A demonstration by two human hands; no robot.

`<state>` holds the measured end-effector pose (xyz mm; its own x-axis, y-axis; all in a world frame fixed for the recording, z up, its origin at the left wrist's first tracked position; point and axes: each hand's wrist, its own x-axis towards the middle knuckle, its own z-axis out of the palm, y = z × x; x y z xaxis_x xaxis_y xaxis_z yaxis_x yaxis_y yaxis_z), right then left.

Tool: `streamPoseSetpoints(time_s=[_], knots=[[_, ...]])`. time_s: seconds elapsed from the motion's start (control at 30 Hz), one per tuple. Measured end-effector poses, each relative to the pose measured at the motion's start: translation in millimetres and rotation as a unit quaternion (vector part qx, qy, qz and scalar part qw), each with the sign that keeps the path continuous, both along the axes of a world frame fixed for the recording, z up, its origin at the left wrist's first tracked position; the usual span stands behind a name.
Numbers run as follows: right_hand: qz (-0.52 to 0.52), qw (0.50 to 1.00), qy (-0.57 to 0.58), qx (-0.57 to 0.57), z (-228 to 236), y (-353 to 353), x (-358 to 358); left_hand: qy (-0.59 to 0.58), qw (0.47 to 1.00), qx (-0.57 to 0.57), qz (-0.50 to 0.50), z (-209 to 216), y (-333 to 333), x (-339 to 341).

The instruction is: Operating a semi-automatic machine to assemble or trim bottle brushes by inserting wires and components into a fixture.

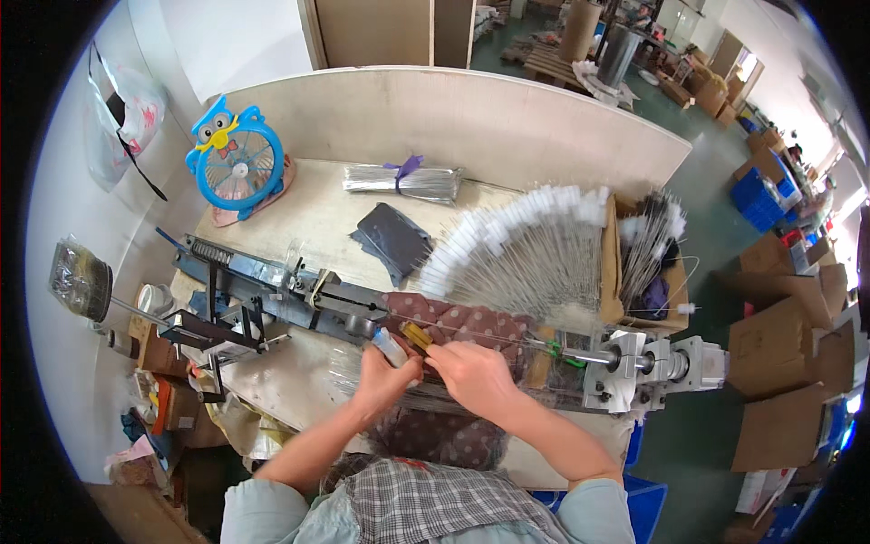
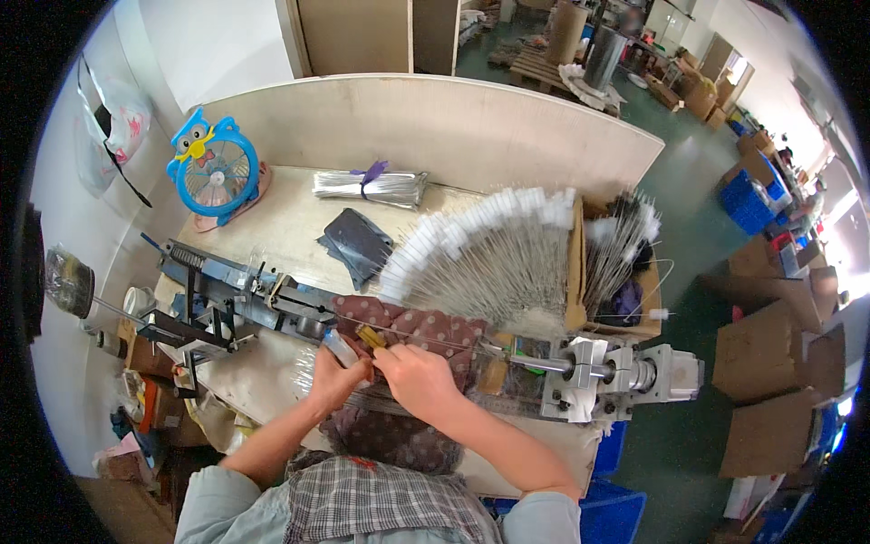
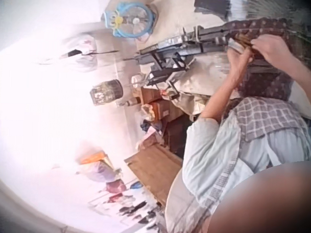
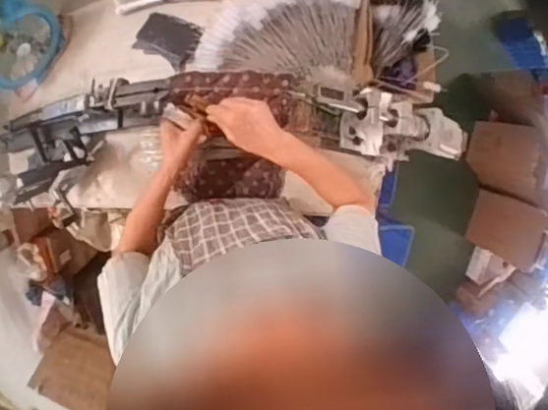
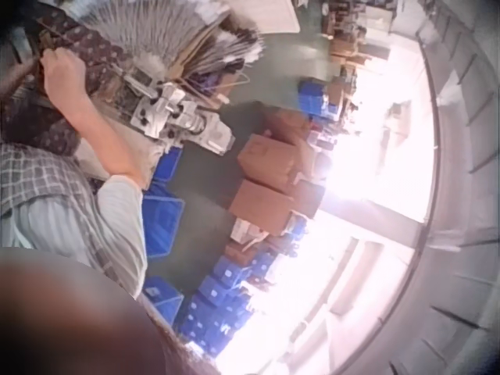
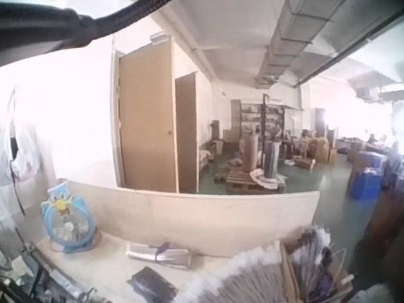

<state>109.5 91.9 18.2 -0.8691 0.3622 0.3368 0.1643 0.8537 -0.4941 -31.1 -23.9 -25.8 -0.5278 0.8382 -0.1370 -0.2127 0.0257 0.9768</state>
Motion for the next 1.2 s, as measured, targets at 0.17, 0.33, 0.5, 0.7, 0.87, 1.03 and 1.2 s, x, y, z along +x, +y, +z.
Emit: streamPoseSetpoints(time_s=[0.17, 0.33, 0.5, 0.7, 0.87, 1.03, 1.2], knots=[[-0.021, 0.998, 0.041, 0.033, -32, -4, -34, 0.293, 0.942, -0.157, -0.036, -4, -13, -24], [0.027, 0.999, 0.012, 0.027, -10, 1, -9, -0.013, 0.984, -0.089, 0.155, 10, -59, -57], [0.005, 0.999, -0.004, -0.043, 0, -3, -10, -0.257, 0.91, -0.065, 0.317, -15, -140, -115], [0.037, 0.999, -0.009, -0.019, 6, -10, -21, -0.293, 0.908, -0.025, 0.299, -25, -151, -131], [0.011, 0.999, -0.035, -0.023, 37, -10, -8, -0.249, 0.898, -0.035, 0.361, -21, -138, -120], [-0.042, 0.998, 0.041, 0.028, 60, 12, 5, -0.161, 0.958, 0.006, 0.236, 10, -89, -46], [-0.103, 0.99, 0.019, -0.09, 46, 33, 12, -0.265, 0.963, 0.043, 0.01, 37, -2, 31]])
